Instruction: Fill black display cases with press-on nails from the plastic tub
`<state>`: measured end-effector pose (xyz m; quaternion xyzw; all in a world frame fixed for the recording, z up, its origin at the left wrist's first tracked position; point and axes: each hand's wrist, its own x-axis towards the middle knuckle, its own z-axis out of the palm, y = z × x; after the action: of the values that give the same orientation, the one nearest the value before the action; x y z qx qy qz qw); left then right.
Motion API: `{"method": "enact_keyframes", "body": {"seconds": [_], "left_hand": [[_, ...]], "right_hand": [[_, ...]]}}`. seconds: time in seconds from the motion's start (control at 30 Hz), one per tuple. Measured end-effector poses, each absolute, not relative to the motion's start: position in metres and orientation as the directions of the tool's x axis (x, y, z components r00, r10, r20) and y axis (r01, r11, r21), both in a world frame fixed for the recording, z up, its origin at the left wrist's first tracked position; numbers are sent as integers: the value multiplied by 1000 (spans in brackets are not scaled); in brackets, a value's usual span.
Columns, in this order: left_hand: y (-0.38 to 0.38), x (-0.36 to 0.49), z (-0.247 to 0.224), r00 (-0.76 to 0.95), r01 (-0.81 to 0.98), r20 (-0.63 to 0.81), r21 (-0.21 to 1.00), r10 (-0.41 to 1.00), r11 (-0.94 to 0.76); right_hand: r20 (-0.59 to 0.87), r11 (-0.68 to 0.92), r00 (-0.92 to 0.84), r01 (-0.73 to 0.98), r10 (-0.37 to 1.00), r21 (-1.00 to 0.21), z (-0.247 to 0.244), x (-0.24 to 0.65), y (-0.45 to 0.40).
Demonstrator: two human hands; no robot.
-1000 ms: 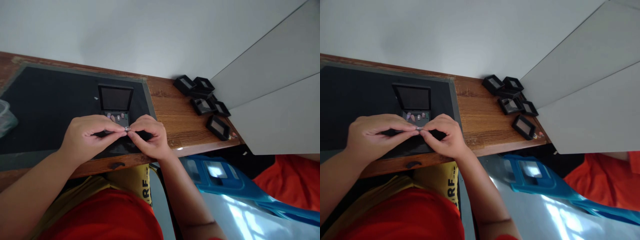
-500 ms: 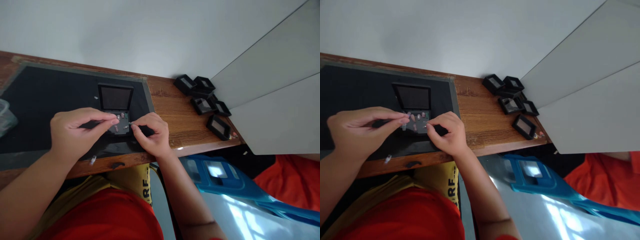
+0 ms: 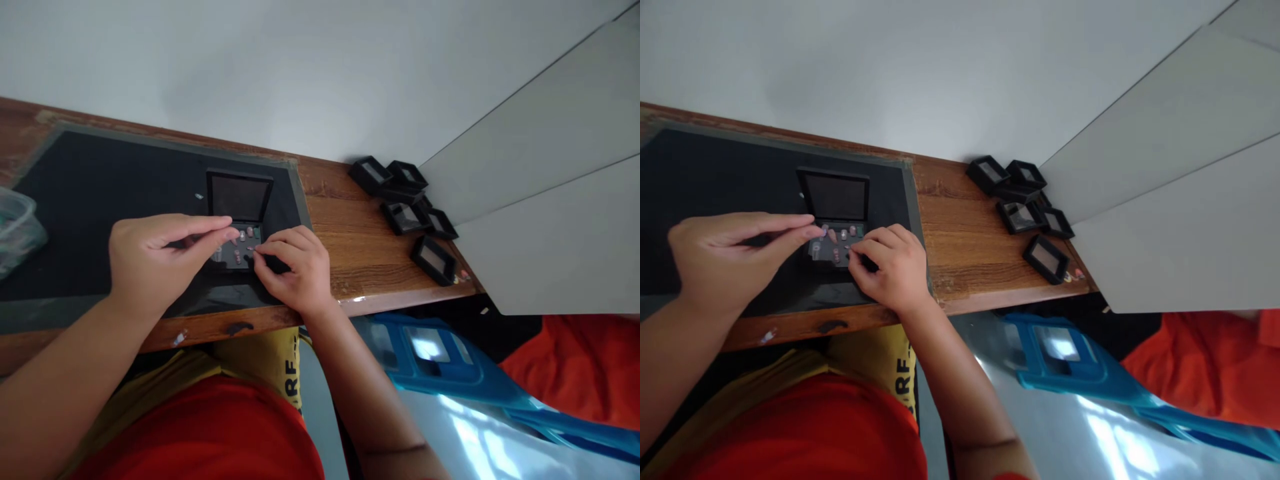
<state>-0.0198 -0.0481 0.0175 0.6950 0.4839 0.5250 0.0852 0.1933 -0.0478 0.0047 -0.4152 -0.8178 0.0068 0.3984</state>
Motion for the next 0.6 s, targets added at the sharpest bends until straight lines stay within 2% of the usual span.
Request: {"method": "enact_keyframes", "body": {"seconds": [0.27, 0.6], "left_hand": [[-44, -21, 12, -17, 557, 645, 641, 764, -528], [-43, -20, 11, -24, 527, 627, 670, 779, -523]], "right_hand": [[546, 662, -472, 717, 692, -218, 3, 189, -48], [537, 658, -441, 681, 719, -322, 9, 188, -50]]}}
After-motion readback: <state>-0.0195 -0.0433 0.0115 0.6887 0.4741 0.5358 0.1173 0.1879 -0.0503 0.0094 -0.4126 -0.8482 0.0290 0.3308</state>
